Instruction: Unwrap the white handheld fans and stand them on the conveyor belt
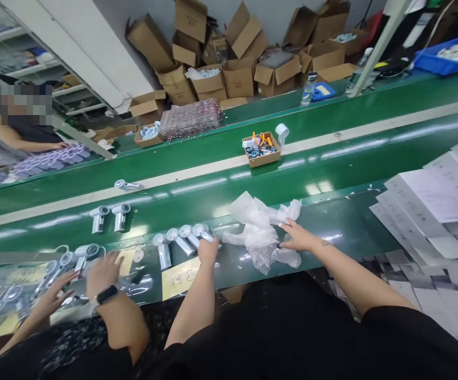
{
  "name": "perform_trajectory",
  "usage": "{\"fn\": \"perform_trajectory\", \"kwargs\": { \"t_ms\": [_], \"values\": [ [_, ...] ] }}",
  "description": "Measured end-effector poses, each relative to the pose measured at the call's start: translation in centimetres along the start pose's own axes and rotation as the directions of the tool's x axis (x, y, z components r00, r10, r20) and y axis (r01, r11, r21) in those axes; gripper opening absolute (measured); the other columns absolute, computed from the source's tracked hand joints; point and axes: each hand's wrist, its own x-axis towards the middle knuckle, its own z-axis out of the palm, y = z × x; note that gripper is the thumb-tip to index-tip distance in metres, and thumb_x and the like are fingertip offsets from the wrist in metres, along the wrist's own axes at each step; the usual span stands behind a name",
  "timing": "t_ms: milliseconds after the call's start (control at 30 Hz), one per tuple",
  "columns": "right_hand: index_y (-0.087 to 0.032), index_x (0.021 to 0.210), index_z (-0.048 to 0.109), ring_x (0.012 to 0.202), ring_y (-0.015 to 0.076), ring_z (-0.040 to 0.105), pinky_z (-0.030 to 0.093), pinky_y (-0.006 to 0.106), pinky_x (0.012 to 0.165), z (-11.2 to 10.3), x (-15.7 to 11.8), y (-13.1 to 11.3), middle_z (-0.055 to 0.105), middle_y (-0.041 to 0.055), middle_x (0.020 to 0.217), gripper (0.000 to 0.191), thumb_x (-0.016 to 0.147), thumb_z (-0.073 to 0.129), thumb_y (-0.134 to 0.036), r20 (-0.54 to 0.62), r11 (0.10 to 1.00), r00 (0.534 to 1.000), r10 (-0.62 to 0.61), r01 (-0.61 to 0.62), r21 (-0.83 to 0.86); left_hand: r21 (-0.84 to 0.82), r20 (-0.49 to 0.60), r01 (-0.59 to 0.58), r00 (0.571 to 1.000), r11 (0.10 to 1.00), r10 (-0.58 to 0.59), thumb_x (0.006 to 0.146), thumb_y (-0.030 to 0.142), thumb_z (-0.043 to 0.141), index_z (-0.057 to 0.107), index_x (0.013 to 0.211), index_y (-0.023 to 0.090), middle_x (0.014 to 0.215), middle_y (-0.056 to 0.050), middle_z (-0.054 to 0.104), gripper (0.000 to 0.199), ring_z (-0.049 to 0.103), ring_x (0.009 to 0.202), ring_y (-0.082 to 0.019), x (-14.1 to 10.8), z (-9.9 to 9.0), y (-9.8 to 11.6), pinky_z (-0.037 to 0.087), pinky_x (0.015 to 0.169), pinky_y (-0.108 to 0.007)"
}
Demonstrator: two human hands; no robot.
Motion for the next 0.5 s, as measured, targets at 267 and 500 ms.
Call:
{"fn": "perform_trajectory", "kwargs": {
  "t_ms": [267, 500],
  "values": [
    [-0.019, 0.085, 0.056, 0.070, 0.0175, 0.061, 0.050, 0.033, 0.068, -0.2, -4.3, -3.1, 0.063, 0.0045, 0.078, 0.027, 0.077, 0.057, -0.044, -0.169, 0.534, 0.941, 0.292, -0.014, 0.845, -0.464, 0.117, 0.149, 0.987, 0.873, -0.107, 0.077, 0.044, 0.051, 0.050, 0.110, 0.010, 0.053, 0.003, 0.055, 0.047, 0.052, 0.039, -0.013, -4.6, 0.3, 2.7, 0.041, 0.039, -0.023],
    [-0.018, 0.094, 0.053, 0.077, 0.0164, 0.066, 0.055, 0.029, 0.067, -1.2, -1.4, -7.2, 0.067, 0.0064, 0.089, 0.020, 0.081, 0.061, -0.030, 0.107, -0.129, 0.994, -0.005, -0.106, 0.986, -0.364, 0.449, -0.175, 0.828, 0.915, 0.337, 0.081, 0.048, 0.048, 0.060, 0.097, 0.013, 0.066, -0.002, 0.064, 0.039, 0.060, 0.050, -0.013, -8.3, 4.8, 9.0, 0.047, 0.048, -0.023]
  ]
}}
